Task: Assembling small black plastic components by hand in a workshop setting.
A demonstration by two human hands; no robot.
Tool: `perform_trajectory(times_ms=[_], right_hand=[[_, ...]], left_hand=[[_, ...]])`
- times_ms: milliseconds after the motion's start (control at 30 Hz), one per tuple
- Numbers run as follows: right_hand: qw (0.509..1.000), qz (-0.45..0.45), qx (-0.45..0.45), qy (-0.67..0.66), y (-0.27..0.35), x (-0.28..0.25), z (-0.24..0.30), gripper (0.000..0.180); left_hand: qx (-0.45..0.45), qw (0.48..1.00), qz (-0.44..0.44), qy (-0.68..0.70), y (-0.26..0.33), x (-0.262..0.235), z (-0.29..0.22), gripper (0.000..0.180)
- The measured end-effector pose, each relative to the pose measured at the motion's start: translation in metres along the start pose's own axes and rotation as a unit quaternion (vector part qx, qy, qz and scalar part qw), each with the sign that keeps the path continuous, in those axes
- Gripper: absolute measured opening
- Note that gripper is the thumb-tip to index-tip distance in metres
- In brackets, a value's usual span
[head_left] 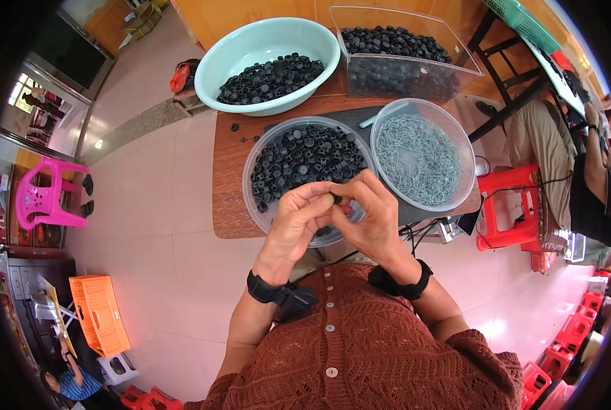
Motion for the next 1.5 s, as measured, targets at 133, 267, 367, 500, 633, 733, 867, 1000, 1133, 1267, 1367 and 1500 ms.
perform_trajectory(times_ms=[133, 267, 367, 500, 633, 733, 867, 1000, 1133, 1267, 1367, 1500], right_hand=[[0.995, 0.027, 0.042, -0.082, -0.005, -0.002, 0.0, 0.033], [0.997, 0.051, 0.028, -0.049, -0.007, -0.004, 0.005, 0.035], [0.996, 0.087, 0.017, -0.031, -0.004, -0.003, 0.0, 0.033], [0.995, 0.095, -0.004, 0.009, -0.003, -0.003, 0.0, 0.029], [0.995, 0.08, -0.031, 0.04, -0.004, -0.007, -0.001, 0.027], [0.993, 0.085, -0.063, 0.059, -0.009, -0.008, 0.002, 0.024], [0.986, 0.104, -0.094, 0.093, -0.013, -0.009, 0.008, 0.021], [0.98, 0.11, -0.12, 0.113, -0.015, -0.006, 0.009, 0.019], [0.976, 0.136, -0.126, 0.112, -0.015, -0.002, 0.011, 0.017], [0.979, 0.125, -0.113, 0.111, -0.026, -0.008, 0.005, 0.017], [0.978, 0.04, -0.113, 0.173, -0.066, -0.04, -0.005, 0.02], [0.942, -0.04, -0.14, 0.302, -0.151, -0.078, -0.037, 0.028]], left_hand=[[-0.025, 0.999, 0.018, 0.03, 0.001, -0.003, -0.001, 0.024], [-0.052, 0.997, 0.014, 0.048, 0.002, -0.004, 0.004, 0.02], [-0.056, 0.997, 0.002, 0.053, 0.003, -0.004, 0.006, 0.017], [-0.057, 0.998, 0.008, 0.036, 0.004, -0.003, 0.007, 0.019], [-0.046, 0.998, -0.024, 0.023, 0.008, 0.002, -0.003, 0.029], [-0.056, 0.998, -0.035, -0.009, 0.009, 0.001, -0.005, 0.032], [-0.063, 0.996, 0.006, -0.062, 0.005, 0.006, 0.002, 0.032], [-0.067, 0.996, 0.009, -0.05, 0.005, 0.004, 0.0, 0.031], [-0.078, 0.996, 0.022, -0.043, 0.007, -0.001, 0.002, 0.03], [-0.067, 0.997, -0.001, -0.038, 0.011, 0.006, -0.003, 0.031], [-0.052, 0.997, -0.013, -0.059, 0.018, -0.004, -0.013, 0.032], [-0.037, 0.998, -0.017, -0.04, 0.023, -0.017, -0.018, 0.031]])
Point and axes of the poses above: each hand's wrist, its own y-axis away from the middle knuckle, its own x-axis out of the palm, z = x × y, the point moved 5 cm from there along -y, towards the middle knuckle, and after that the axes turned 4 degrees about -x, right-handed, at the moved point
